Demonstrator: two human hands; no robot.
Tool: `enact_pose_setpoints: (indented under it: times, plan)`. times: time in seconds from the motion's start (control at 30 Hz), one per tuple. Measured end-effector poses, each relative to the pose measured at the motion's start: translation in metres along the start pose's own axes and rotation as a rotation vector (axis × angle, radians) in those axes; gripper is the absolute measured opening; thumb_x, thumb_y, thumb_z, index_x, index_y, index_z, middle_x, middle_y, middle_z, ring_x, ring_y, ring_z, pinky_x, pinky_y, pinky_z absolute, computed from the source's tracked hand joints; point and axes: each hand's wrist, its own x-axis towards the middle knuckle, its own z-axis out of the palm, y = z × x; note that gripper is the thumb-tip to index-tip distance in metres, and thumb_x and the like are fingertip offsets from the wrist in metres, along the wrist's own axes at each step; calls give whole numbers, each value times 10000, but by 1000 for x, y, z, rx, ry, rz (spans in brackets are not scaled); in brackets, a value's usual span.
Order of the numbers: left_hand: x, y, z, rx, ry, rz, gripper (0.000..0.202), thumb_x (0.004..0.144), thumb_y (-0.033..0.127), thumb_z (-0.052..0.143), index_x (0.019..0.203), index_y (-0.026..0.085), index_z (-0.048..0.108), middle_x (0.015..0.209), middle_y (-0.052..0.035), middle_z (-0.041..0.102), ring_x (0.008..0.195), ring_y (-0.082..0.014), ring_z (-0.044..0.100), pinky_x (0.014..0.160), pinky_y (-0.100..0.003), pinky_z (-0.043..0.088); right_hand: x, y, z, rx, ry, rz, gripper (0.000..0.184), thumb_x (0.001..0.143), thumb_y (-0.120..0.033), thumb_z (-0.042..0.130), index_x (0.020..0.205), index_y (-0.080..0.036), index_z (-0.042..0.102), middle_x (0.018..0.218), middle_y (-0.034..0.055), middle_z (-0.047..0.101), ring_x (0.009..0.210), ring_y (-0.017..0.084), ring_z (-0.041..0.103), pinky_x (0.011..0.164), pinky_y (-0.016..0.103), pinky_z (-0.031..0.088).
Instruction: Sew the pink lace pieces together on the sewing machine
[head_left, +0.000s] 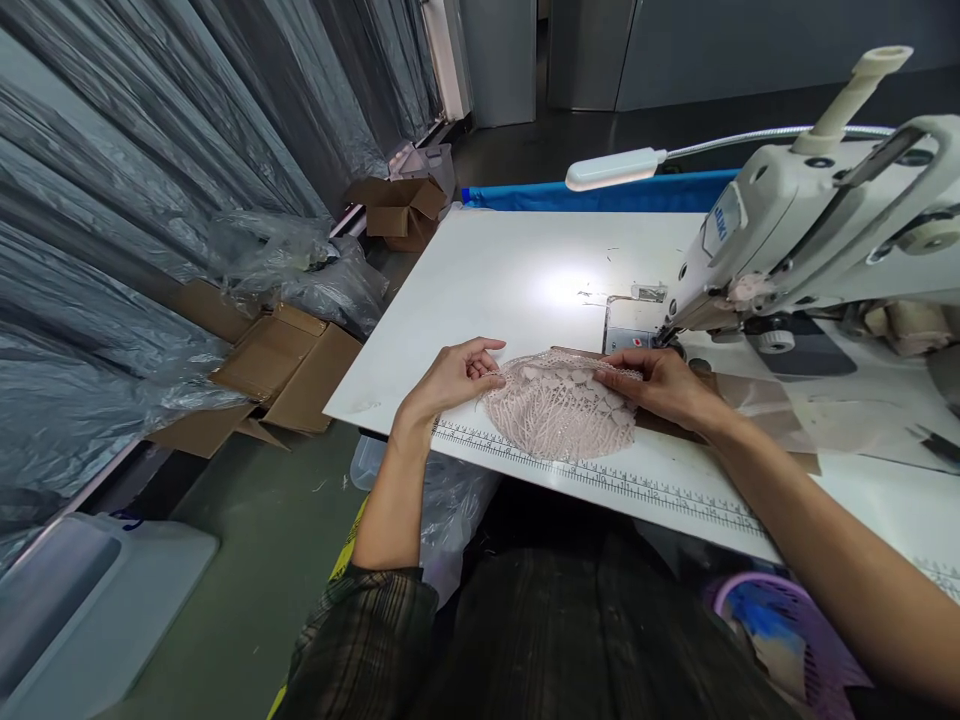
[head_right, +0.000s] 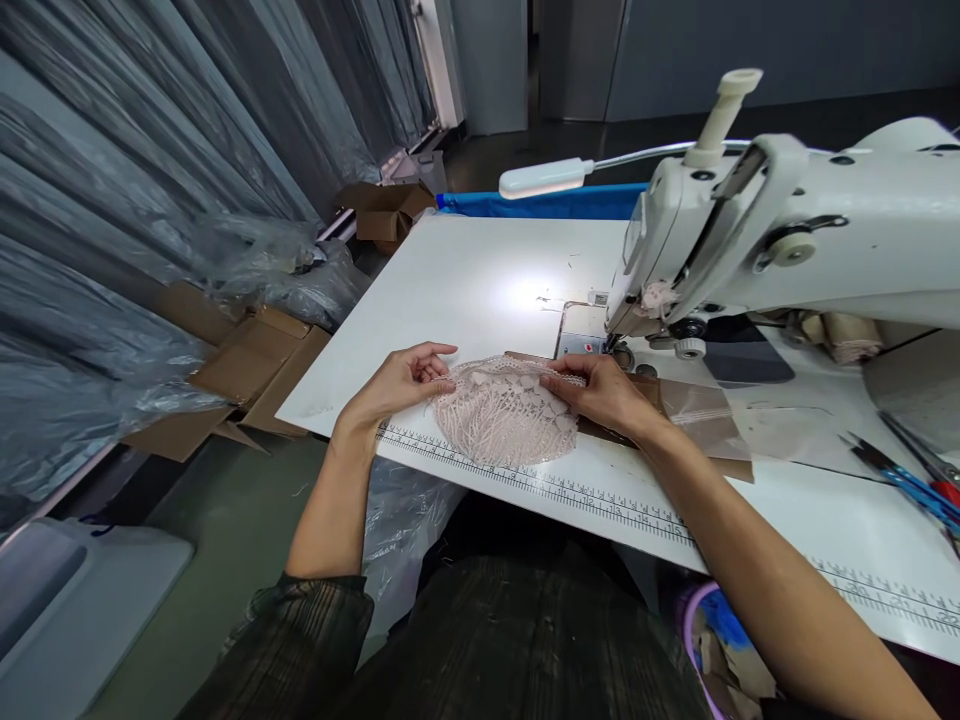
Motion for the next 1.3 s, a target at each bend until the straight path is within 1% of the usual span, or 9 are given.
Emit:
enact_pose_setpoints:
  times: [0.17, 0.33, 0.43, 0.57, 0.63, 0.73, 0.93, 1.13, 1.3]
  plan:
    - [-1, 4, -1, -71, -1, 13, 516, 769, 299, 735, 1241, 152, 588, 777, -11, 633, 691, -116, 560, 655, -260, 446, 0, 3, 1, 6, -14, 7, 558, 732, -740, 634, 757, -185, 688, 615, 4, 550, 540, 126, 457, 491, 258, 357]
    - [-3, 10, -5, -132, -44, 29, 447, 857, 300, 644, 1272, 154, 563, 825, -18, 632, 783, -121, 590, 806, -285, 470, 1, 5, 1, -30, -23, -40, 581, 761, -765, 583, 660, -193, 593, 594, -2, 506, 541, 128, 433, 495, 261, 335]
    - [-4, 12, -6, -126, -36, 11, 444, 885, 343, 611, 1282, 152, 561, 839, -23, 619, 790, -118, 580, 807, -280, 469, 0, 4, 1, -48, -12, -56, 591, 782, -769, 553, 640, -196, 559, 590, -7, 481, 551, 129, 416, 501, 262, 318]
    - [-3, 8, -4, -70, -75, 3, 620, 757, 392, 763, 1301, 172, 560, 935, -43, 608, 809, -130, 566, 783, -287, 474, 0, 3, 1, -49, -10, -64, 590, 784, -770, 547, 640, -198, 566, 574, -9, 461, 543, 131, 394, 495, 268, 287]
    - [-2, 4, -2, -6, -58, 14, 677, 678, 370, 825, 1284, 190, 583, 942, -32, 590, 763, -119, 535, 743, -282, 472, 0, 2, 1, -53, -8, -54, 578, 784, -762, 558, 661, -199, 600, 586, -2, 483, 547, 133, 404, 501, 271, 292]
    - [-1, -2, 0, 20, -37, 19, 632, 704, 343, 801, 1282, 193, 594, 900, -20, 582, 728, -111, 519, 706, -273, 468, 0, 3, 1, -55, -5, -22, 550, 767, -744, 599, 720, -199, 661, 647, 17, 555, 580, 142, 451, 525, 275, 326]
    - [-2, -4, -2, -156, -106, 40, 654, 792, 278, 704, 1400, 167, 488, 941, -37, 592, 815, -99, 581, 813, -261, 496, 0, 6, 1, -24, 0, -41, 477, 779, -678, 640, 850, -210, 698, 770, 28, 628, 645, 158, 504, 563, 280, 374]
    - [-7, 3, -8, -151, -173, 43, 617, 835, 292, 671, 1409, 172, 476, 1102, -78, 583, 910, -94, 580, 902, -260, 470, -1, 6, 1, -67, 14, -67, 492, 833, -672, 577, 754, -196, 672, 651, 14, 569, 600, 153, 479, 558, 288, 355]
    - [-5, 5, -4, -71, -115, 52, 746, 739, 354, 790, 1401, 188, 488, 1119, -85, 601, 763, -77, 535, 804, -260, 485, -2, 4, 1, -99, 43, -128, 438, 835, -628, 603, 817, -200, 689, 788, 57, 663, 718, 209, 572, 649, 328, 423]
